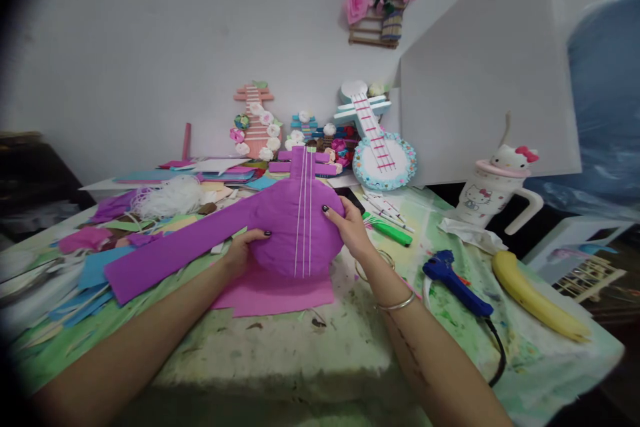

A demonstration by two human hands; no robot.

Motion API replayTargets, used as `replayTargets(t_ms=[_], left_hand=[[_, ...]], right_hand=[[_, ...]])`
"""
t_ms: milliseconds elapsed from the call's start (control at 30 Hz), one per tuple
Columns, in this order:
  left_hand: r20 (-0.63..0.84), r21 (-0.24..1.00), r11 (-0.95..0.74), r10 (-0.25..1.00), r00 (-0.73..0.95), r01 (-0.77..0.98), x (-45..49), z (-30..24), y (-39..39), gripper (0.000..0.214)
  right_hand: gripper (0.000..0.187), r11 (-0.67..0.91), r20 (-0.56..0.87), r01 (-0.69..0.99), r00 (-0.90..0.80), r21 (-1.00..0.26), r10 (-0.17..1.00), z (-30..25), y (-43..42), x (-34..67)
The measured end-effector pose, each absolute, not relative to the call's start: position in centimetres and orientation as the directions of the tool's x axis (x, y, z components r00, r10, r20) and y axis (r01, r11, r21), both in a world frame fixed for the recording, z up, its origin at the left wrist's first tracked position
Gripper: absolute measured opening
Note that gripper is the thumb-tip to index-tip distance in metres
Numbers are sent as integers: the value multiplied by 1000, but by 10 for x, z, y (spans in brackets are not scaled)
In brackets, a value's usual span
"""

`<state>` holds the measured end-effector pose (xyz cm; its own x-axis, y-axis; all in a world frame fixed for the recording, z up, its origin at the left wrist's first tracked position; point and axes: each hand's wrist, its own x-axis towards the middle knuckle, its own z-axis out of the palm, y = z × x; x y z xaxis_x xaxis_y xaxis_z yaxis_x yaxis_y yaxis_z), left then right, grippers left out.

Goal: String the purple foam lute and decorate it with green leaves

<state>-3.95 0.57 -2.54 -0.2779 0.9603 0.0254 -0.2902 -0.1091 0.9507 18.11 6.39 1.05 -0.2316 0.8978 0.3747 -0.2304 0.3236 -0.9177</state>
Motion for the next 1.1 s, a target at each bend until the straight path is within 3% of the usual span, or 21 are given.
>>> replayTargets(t_ms=[267,433,533,700,1100], left_hand=[[-134,871,1,962,-236,-491,-37,-16,3,31],[-50,842,-48,985,-166,-537,-41,-12,8,41],[-1,890,-75,986,-165,-449,-50,-17,17,51],[55,955,-162,921,-387,-250,-67,-33,29,37],[27,980,-98,929,-370,-175,-66,-33,25,19]], right_hand=[[36,282,341,-263,-220,-923,914,7,68,182],[37,229,292,-261,-236,-938,927,5,68,181],[36,184,249,-281,-217,-942,944,2,70,181],[37,142,175,-327,-73,-934,982,-5,78,185],[26,71,-50,-459,246,-886,968,-5,92,200]])
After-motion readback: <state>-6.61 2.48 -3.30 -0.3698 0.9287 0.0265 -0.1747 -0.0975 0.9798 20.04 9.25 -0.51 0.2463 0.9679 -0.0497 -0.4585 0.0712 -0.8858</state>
